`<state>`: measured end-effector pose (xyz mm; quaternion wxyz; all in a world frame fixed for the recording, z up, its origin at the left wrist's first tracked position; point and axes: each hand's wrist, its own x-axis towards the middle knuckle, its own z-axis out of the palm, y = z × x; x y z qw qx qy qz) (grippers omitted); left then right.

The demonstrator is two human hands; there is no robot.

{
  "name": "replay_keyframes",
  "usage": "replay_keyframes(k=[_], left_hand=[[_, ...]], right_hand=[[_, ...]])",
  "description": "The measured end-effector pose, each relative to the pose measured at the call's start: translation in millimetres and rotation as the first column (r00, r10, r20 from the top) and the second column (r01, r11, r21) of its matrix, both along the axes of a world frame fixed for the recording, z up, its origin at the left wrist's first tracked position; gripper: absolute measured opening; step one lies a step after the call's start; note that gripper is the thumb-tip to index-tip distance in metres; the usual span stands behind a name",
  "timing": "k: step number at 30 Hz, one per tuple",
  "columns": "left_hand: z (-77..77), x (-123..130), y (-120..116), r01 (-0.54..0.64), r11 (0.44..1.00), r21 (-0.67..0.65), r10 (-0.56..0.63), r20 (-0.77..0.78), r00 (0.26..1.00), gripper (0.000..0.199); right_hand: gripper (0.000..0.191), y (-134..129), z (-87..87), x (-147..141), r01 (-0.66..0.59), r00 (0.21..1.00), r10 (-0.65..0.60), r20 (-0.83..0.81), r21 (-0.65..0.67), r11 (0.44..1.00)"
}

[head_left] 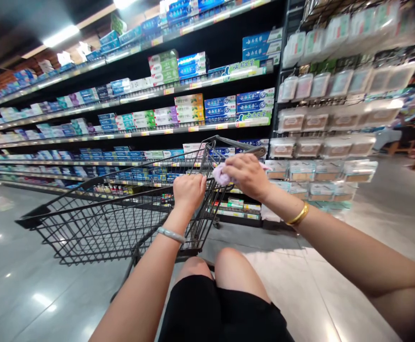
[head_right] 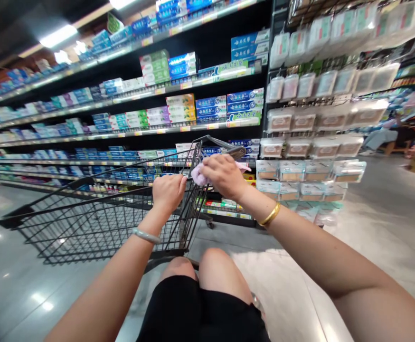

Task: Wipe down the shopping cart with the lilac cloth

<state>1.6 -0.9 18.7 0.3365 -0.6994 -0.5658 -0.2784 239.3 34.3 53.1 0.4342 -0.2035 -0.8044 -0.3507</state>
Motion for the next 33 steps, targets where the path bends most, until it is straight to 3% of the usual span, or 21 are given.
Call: replay_keyframes(k=[3,5,7,9,11,16,18,21,23,25,30,33], left_hand=[[0.1,-0.3,-0.6,0.007,1.0,-0.009,-0.007,0.003,1.0,0.054],[0.1,-0.9,-0.4,0.008,1.0,-0.014,-0.008,0.002,1.0,0.054],[0.3,-2.0,-0.1,0.009,1.0,-0.018,-0.009,-0.004,1.0,0.054],[1.2,-3.6,0.1,0.012,1.0,-0.024,-0.012,-0.012,1.0,0.055],[2.6,-5.5,0.0,0.016,0.999,-0.035,-0.016,-0.018,1.0,0.056],[5.9,-9.6,1.1,0.011,0.997,-0.08,-0.013,-0.026,1.0,0.06],[6.2,-10.7,1.9,0.005,0.996,-0.092,-0.007,-0.027,1.0,0.06],[5.9,-11.9,1.9,-0.01,0.996,-0.09,0.008,-0.027,1.0,0.06],[5.6,-12.9,1.1,-0.017,0.996,-0.084,0.015,-0.03,0.999,0.059],[5.2,-14.4,0.0,-0.019,0.996,-0.082,0.016,-0.035,0.999,0.059],[4.3,-19.6,-3.2,-0.017,0.997,-0.075,0.015,-0.028,1.0,0.057],[4.4,-21.9,-5.1,-0.007,0.997,-0.073,0.005,-0.021,1.0,0.057]], right_hand=[[0.018,9.4,6.8,8.2,0.013,0.948,-0.025,-0.318,-0.039,0.999],[0.023,15.1,3.3,9.6,0.028,0.895,-0.045,-0.444,-0.043,0.999],[0.023,15.2,-7.8,5.8,0.036,0.935,-0.034,-0.353,0.0,0.999],[0.02,10.5,-19.6,0.4,0.012,0.992,-0.008,-0.127,0.034,0.999],[0.02,4.9,-24.9,-2.7,-0.006,1.0,0.006,-0.013,0.023,1.0],[0.028,-2.5,-29.2,-13.6,0.068,0.929,-0.128,-0.347,-0.18,0.981],[0.027,-9.5,-48.9,-29.0,0.062,0.959,-0.133,-0.25,-0.271,0.961],[0.03,-26.5,-96.0,-58.4,0.01,0.998,0.018,0.067,-0.387,0.922],[0.027,-36.3,-123.7,-74.9,-0.008,0.991,0.061,0.118,-0.408,0.913],[0.028,-41.2,-138.6,-86.0,-0.014,0.991,0.068,0.112,-0.421,0.907],[0.033,-41.1,-132.4,-97.2,-0.014,0.999,0.026,0.026,-0.414,0.91],[0.028,-42.1,-126.9,-97.8,-0.065,0.986,0.118,0.117,-0.381,0.922]])
